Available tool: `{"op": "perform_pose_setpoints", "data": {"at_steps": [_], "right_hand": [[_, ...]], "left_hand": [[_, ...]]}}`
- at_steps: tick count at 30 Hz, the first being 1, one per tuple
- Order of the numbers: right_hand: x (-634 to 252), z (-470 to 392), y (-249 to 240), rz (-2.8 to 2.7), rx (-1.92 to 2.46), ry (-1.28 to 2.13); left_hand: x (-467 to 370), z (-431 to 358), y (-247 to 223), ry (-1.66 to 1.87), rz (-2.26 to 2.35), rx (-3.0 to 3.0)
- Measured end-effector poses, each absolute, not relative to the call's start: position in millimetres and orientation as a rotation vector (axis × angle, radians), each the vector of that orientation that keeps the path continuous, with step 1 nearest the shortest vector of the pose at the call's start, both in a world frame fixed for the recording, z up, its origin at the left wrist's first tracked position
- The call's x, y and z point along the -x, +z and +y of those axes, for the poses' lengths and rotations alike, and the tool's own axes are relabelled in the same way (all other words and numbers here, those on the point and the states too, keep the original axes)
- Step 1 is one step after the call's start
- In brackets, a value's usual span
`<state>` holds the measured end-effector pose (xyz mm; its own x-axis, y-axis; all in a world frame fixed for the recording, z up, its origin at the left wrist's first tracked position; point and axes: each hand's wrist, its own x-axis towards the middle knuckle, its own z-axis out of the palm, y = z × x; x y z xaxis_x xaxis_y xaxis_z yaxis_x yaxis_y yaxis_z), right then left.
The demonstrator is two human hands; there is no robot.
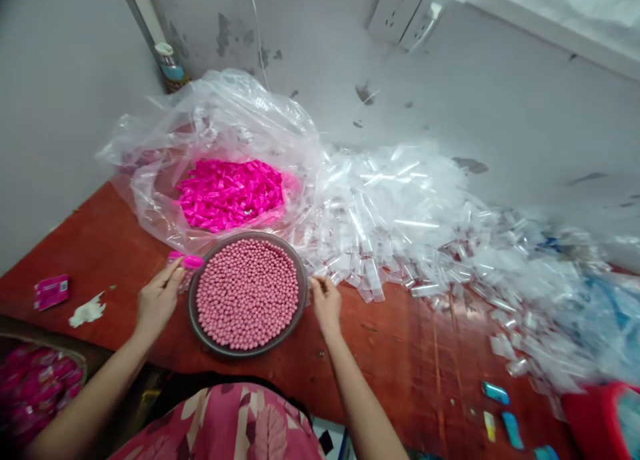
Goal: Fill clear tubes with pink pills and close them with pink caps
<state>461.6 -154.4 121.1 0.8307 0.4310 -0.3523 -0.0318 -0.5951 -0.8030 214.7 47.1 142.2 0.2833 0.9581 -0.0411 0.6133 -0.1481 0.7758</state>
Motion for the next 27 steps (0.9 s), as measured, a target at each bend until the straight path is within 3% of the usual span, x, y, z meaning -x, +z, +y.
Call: {"op": "perform_pose_setpoints", "data": {"at_steps": [10,15,21,24,27], "right_hand": [[-515.7,-178.8,57.1,-0.100,2.343,0.550],[-508.3,-192.8,80.9,-0.201,2.115,0.638],[-445.8,-183.0,130.5,-0.277,1.408,0.998],[-423.4,-160.1,145.0,-0.650,1.486,1.101],[-426.1,-130.4,147.6,-1.193,1.750,0.992]], "left_hand": [[-256.5,2.0,153.2,0.631,1.034,-1.941],[-287.5,-36.6,163.8,0.498,0.804,-1.852],[-310.6,-68.0,174.4,0.416,0.568,-1.780],[-303.4,-61.6,171.7,0.459,0.588,-1.782],[-281.0,-42.4,163.1,0.499,0.710,-1.813]]}}
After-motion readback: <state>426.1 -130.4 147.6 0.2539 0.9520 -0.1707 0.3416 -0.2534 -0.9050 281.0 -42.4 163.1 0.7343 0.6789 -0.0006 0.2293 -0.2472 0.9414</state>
